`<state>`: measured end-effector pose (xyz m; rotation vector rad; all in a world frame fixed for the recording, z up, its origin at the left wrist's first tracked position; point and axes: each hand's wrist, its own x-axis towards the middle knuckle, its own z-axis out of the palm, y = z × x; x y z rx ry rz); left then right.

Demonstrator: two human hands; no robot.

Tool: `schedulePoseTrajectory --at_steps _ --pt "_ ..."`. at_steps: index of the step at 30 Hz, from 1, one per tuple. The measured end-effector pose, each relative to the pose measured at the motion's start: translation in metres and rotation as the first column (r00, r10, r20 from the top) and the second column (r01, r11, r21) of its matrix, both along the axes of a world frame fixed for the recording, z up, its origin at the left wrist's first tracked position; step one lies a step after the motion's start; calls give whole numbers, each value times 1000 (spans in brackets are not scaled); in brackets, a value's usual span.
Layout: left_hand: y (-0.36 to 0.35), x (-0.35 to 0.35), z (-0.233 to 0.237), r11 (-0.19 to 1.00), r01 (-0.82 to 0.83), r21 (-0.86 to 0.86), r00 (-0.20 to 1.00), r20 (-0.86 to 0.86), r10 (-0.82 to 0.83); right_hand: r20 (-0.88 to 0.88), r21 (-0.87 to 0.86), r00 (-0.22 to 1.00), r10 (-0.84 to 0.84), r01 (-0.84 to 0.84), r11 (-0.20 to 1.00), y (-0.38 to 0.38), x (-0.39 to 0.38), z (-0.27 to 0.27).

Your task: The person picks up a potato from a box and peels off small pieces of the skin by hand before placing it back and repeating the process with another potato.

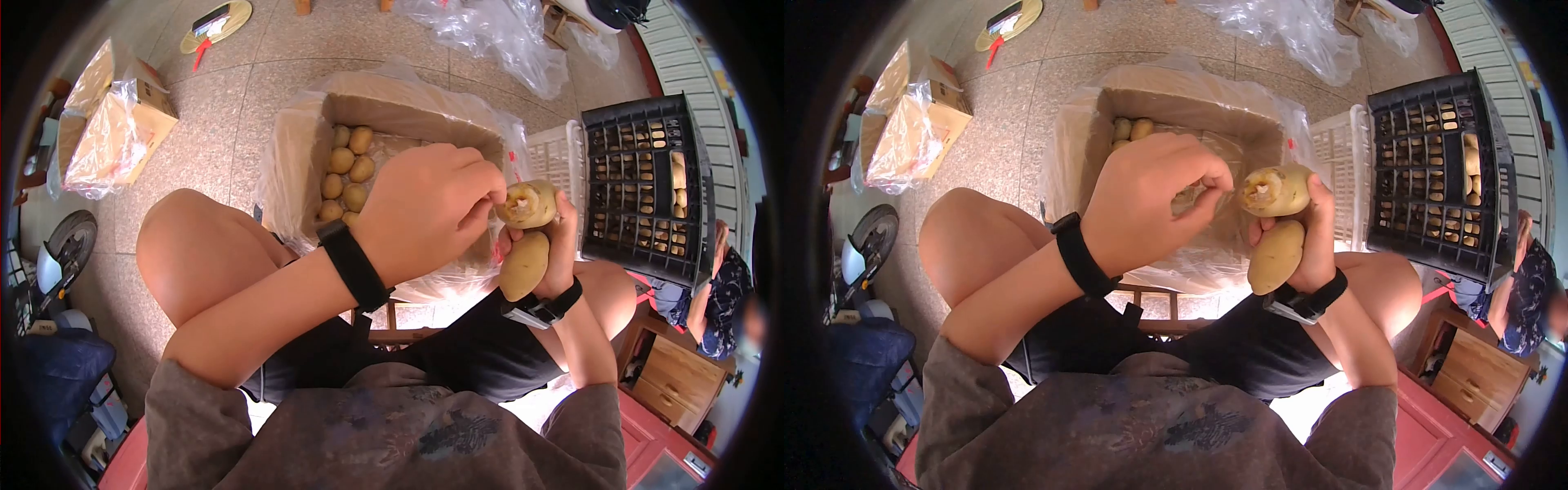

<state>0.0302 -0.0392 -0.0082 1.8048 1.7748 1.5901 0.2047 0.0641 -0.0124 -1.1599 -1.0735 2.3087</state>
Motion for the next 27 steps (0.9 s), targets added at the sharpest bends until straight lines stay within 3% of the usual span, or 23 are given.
schedulePoseTrajectory --at_steps 6,18,24,27 --pt "-4 1 -3 997 81 -7 991 -103 -81 6 -1 1000 5 -5 1000 -3 -1 -2" --pt "-2 5 -4 989 140 -49 990 -23 -141 30 48 1000 -10 9 999 -9 -1 -2" --pt "5 -7 -2 999 -44 -12 999 27 44 28 -21 999 33 -32 999 -3 2 -2" --pt "2 -8 -2 996 18 -82 999 -27 -20 -8 -31 998 55 -55 998 -3 2 -3"
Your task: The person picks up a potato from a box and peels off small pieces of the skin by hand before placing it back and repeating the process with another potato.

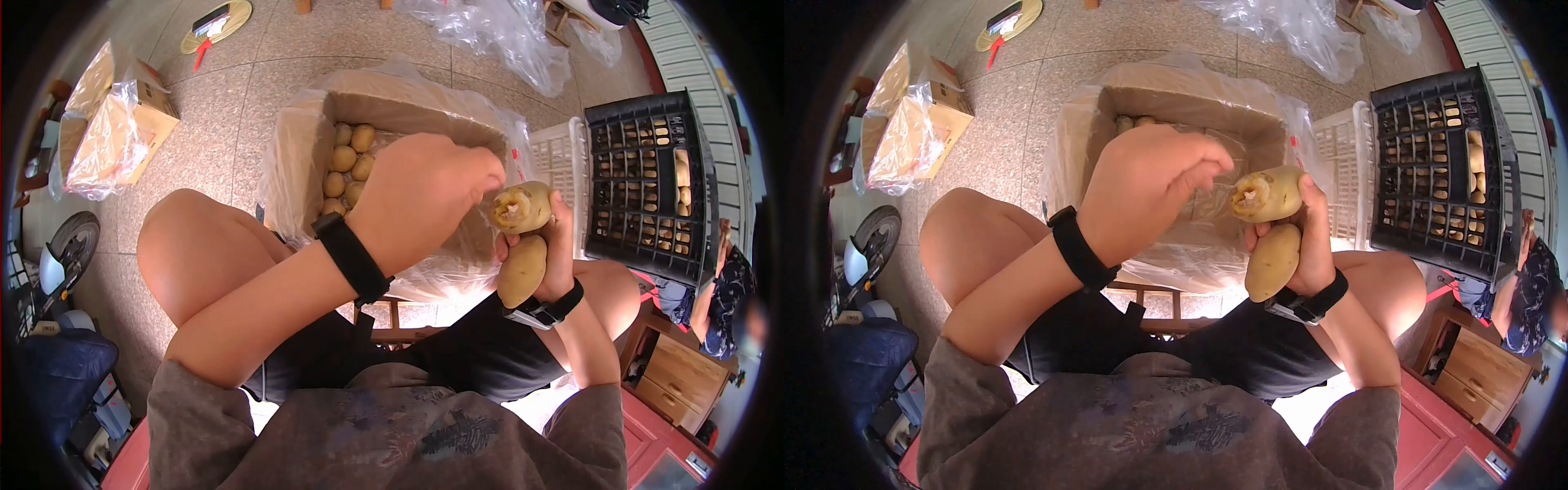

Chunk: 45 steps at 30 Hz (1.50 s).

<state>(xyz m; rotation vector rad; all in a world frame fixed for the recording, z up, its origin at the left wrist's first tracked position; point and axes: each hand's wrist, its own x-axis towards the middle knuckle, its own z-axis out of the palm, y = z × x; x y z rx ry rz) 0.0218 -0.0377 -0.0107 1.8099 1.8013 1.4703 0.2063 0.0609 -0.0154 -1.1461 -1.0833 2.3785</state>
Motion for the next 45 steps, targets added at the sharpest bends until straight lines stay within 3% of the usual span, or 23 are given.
schedulePoseTrajectory --at_steps 6,14,27,31,34,37,39,45 --pt "1 5 -3 993 48 107 999 4 -48 23 0 1000 -13 13 1000 -1 0 -1" --pt "-2 3 5 998 57 34 998 -15 -57 -117 -24 993 -11 8 1000 -2 2 -2" --pt "-2 7 -1 972 228 63 972 46 -231 -103 12 993 63 -62 998 0 6 -2" --pt "-2 7 -1 991 121 61 993 -18 -120 -133 71 984 121 -112 991 -1 8 4" --pt "-2 -3 2 997 29 -78 999 -25 -31 -142 138 975 168 -149 979 -2 8 5" --pt "-2 -6 6 992 106 -73 994 15 -105 -119 174 977 175 -153 973 -3 7 8" --pt "-3 -3 9 966 256 -35 966 49 -254 -107 171 979 175 -155 973 -3 8 8" --pt "-4 -4 11 941 327 -92 944 76 -321 -85 159 980 180 -165 973 -2 11 3"
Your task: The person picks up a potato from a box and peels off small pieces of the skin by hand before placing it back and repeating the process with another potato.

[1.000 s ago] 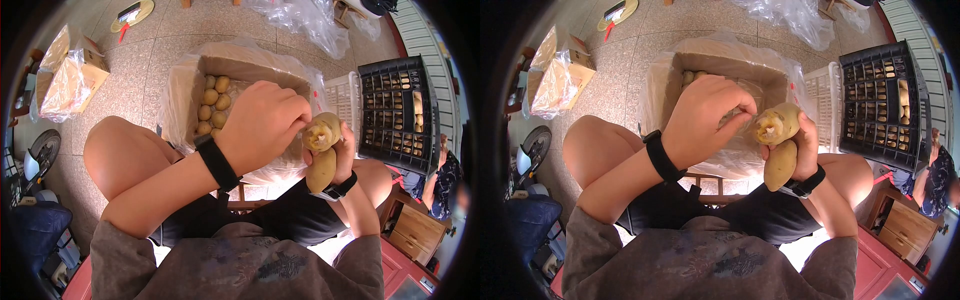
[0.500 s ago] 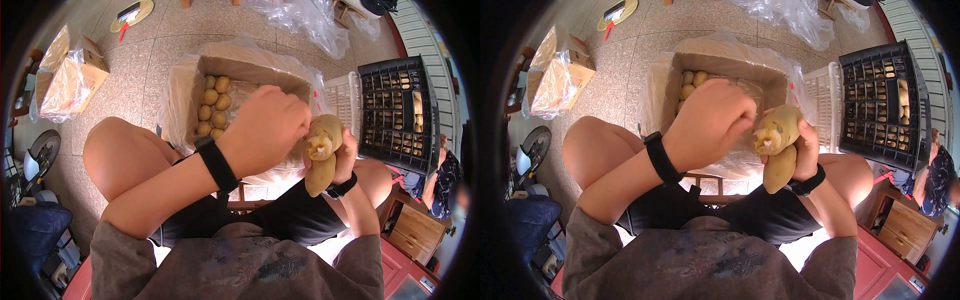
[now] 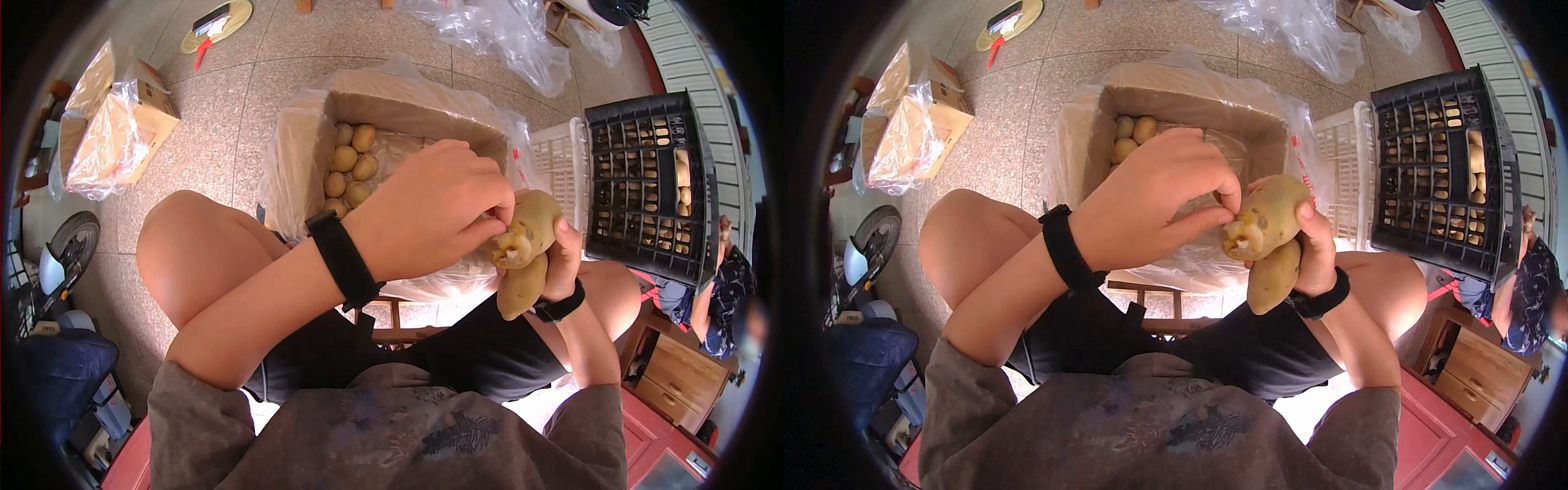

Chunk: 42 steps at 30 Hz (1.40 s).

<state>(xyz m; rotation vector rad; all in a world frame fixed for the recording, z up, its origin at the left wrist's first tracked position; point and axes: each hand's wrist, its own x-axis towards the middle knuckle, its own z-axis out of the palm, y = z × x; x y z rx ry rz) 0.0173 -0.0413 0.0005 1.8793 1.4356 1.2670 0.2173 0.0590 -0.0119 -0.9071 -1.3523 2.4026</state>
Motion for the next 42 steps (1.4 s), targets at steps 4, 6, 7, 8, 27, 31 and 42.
schedulePoseTrajectory --at_steps 4,6,7,8,27,31,42 --pt "0 0 -2 1000 13 19 1000 -14 -13 17 18 1000 -3 3 1000 -1 0 -3" --pt "0 0 -4 998 -15 55 997 -81 19 24 37 1000 2 -3 999 -1 -1 -3" --pt "0 0 -5 998 -15 55 996 -81 20 51 67 999 0 -3 998 0 -2 -3" --pt "0 0 -6 995 -26 97 991 -128 39 77 97 997 -4 -4 995 -1 -3 -3" --pt "1 1 -5 989 -108 101 991 -68 115 38 161 998 -59 52 986 1 -4 -4" --pt "1 3 -12 987 -98 127 993 -54 106 35 175 998 -50 43 984 0 -4 -4" --pt "1 6 -14 990 -121 78 987 -95 128 20 325 999 35 -40 945 4 -3 -8"
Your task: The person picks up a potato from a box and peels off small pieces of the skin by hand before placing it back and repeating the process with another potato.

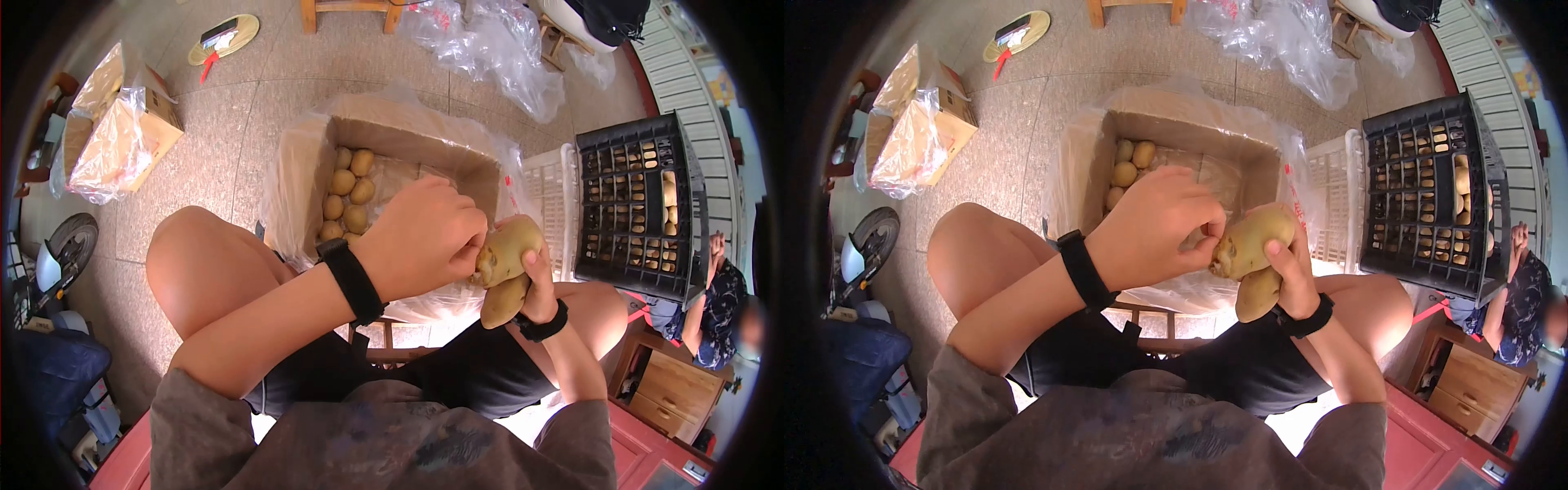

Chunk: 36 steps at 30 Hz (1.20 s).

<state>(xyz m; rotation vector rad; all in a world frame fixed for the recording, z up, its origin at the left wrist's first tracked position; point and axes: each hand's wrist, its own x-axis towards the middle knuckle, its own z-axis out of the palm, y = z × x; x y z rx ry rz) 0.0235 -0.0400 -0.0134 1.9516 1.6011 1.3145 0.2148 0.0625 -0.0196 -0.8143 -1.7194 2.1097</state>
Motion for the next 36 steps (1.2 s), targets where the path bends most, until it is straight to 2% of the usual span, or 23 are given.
schedulePoseTrajectory --at_steps 4,10,16,18,25,27,34,36 --pt "0 -3 5 999 4 -45 999 53 -2 8 -7 1000 0 0 1000 1 -4 9" --pt "-3 -4 4 998 27 -55 995 102 -22 17 -19 996 -84 84 996 -2 -1 6" --pt "-1 -3 1 999 39 0 999 -3 -39 47 88 998 -29 25 996 1 1 1" --pt "0 -2 0 999 8 37 999 -37 -7 56 71 997 -51 47 996 -1 -1 2" --pt "0 4 -5 998 -55 -1 995 -88 55 48 103 999 -18 13 995 4 2 -4" --pt "0 5 -4 998 -58 1 998 -15 58 36 97 999 -21 18 995 4 0 -2" --pt "-3 6 4 995 -24 -96 998 60 30 8 117 999 -53 51 992 2 1 3" --pt "-5 7 6 949 82 -306 921 387 45 -5 112 998 -57 57 992 2 3 3"
